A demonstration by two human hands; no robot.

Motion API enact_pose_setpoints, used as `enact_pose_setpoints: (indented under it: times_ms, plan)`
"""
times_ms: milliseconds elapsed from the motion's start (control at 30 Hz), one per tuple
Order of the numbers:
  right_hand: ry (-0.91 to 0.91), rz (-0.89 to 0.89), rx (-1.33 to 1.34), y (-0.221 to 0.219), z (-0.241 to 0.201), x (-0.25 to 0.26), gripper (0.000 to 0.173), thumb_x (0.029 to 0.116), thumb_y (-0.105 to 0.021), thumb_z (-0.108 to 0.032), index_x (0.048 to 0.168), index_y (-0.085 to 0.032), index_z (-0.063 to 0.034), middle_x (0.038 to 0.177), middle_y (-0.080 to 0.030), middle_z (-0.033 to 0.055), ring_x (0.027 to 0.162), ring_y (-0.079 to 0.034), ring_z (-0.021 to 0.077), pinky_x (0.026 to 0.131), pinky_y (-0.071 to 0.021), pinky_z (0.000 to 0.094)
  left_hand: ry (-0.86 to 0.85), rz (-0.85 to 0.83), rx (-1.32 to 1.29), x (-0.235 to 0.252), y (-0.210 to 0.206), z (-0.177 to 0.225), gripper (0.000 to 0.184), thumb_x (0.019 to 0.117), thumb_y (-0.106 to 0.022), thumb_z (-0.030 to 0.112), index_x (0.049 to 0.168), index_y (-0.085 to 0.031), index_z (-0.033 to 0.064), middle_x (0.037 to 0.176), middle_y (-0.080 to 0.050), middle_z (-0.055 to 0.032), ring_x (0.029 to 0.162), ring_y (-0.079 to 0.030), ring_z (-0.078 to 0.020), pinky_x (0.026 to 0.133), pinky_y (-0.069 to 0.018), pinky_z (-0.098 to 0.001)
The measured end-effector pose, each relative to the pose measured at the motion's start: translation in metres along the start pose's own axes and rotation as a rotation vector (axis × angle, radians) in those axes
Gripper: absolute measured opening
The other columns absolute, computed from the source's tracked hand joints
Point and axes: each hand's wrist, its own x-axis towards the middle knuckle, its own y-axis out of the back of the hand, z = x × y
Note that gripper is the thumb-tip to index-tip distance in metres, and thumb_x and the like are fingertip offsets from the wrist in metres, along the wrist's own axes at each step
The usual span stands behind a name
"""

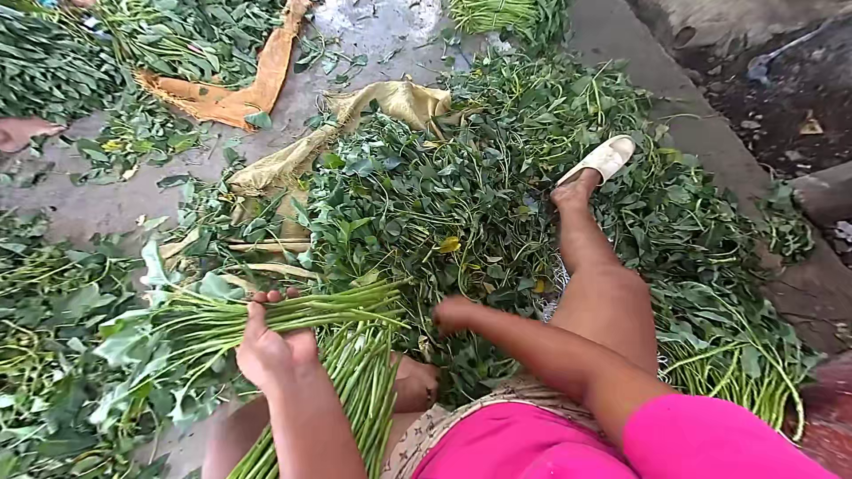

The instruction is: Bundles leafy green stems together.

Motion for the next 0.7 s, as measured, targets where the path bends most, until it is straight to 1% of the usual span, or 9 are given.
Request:
enact_pose_setpoints:
  times_ms: [33,100,167,267,333,433,533,600,700]
  plan:
    - [0.149,0.332,0.124,-0.037,0.046,0.063,0.035,0.1015,-0.055,-0.019,0.125,-0.068,0.0034,0.124,-0.066,0.0301,0.116,-0.064,0.0464,0.098,-0.0493,0.0626,-0.002,0.012,0.006,0.000,0.002,-0.002,0.027,0.1127,-0.030,0.012,0.098,-0.053,0.0092,0.075,-0.064,0.0014,0.069,-0.068,-0.0110,0.072,-0.0626,-0.0296]
    - [-0.014,0.384,0.306,-0.028,0.067,0.137,0.044,0.1029,-0.058,-0.020,0.144,-0.057,-0.0044,0.147,-0.053,0.0255,0.137,-0.050,0.0441,0.110,-0.0423,0.0610,0.003,0.031,0.023,0.002,0.002,-0.003,0.028,0.1124,-0.030,0.011,0.098,-0.054,0.0097,0.074,-0.065,0.0020,0.067,-0.069,-0.0102,0.070,-0.0627,-0.0287]
    - [-0.147,0.490,0.339,-0.012,0.073,0.180,0.067,0.0951,-0.071,-0.019,0.155,-0.044,-0.0105,0.161,-0.037,0.0236,0.147,-0.036,0.0450,0.112,-0.0401,0.0622,0.011,0.033,0.028,0.004,0.001,-0.006,0.028,0.1124,-0.029,0.011,0.099,-0.054,0.0101,0.073,-0.065,0.0024,0.067,-0.069,-0.0096,0.070,-0.0626,-0.0276]
    - [-0.299,0.434,0.281,-0.009,0.075,0.215,0.110,0.0836,-0.085,-0.034,0.166,-0.015,-0.0132,0.169,-0.007,0.0278,0.154,-0.012,0.0535,0.114,-0.0251,0.0748,0.021,0.019,0.061,0.006,-0.004,-0.010,0.028,0.1122,-0.029,0.010,0.099,-0.054,0.0107,0.073,-0.065,0.0034,0.067,-0.069,-0.0094,0.069,-0.0626,-0.0277]
    - [-0.330,0.374,0.267,-0.011,0.079,0.225,0.118,0.0818,-0.086,-0.040,0.167,-0.008,-0.0141,0.170,0.000,0.0281,0.154,-0.002,0.0553,0.113,-0.0163,0.0807,0.033,0.024,0.077,0.008,-0.009,-0.014,0.027,0.1121,-0.030,0.010,0.100,-0.054,0.0105,0.073,-0.065,0.0032,0.066,-0.068,-0.0094,0.067,-0.0625,-0.0275]
    - [-0.329,0.383,0.332,0.005,0.100,0.227,0.109,0.0821,-0.086,-0.034,0.166,-0.019,-0.0193,0.170,-0.007,0.0261,0.151,-0.012,0.0585,0.109,-0.0239,0.0813,0.039,0.021,0.101,0.012,-0.014,-0.018,0.027,0.1117,-0.030,0.009,0.101,-0.054,0.0101,0.073,-0.066,0.0031,0.066,-0.068,-0.0090,0.067,-0.0625,-0.0270]
    - [-0.349,0.444,0.348,0.023,0.121,0.231,0.096,0.0824,-0.085,-0.023,0.162,-0.033,-0.0184,0.161,-0.034,0.0266,0.133,-0.046,0.0565,0.098,-0.0447,0.0731,0.048,0.031,0.106,0.015,-0.011,-0.021,0.026,0.1114,-0.031,0.008,0.101,-0.055,0.0094,0.074,-0.066,0.0028,0.065,-0.068,-0.0090,0.067,-0.0626,-0.0273]
    - [-0.333,0.432,0.321,0.045,0.125,0.225,0.078,0.0864,-0.079,-0.021,0.156,-0.044,-0.0143,0.145,-0.054,0.0271,0.125,-0.058,0.0508,0.098,-0.0465,0.0717,0.060,0.032,0.100,0.016,-0.010,-0.021,0.025,0.1113,-0.032,0.008,0.101,-0.055,0.0095,0.074,-0.066,0.0027,0.065,-0.068,-0.0091,0.065,-0.0624,-0.0272]
    - [-0.257,0.453,0.407,0.083,0.133,0.207,0.060,0.0912,-0.075,-0.025,0.147,-0.056,-0.0108,0.132,-0.064,0.0274,0.125,-0.059,0.0480,0.102,-0.0431,0.0723,0.075,0.032,0.084,0.014,-0.008,-0.018,0.024,0.1113,-0.032,0.008,0.102,-0.054,0.0090,0.074,-0.065,0.0015,0.065,-0.068,-0.0099,0.066,-0.0624,-0.0275]
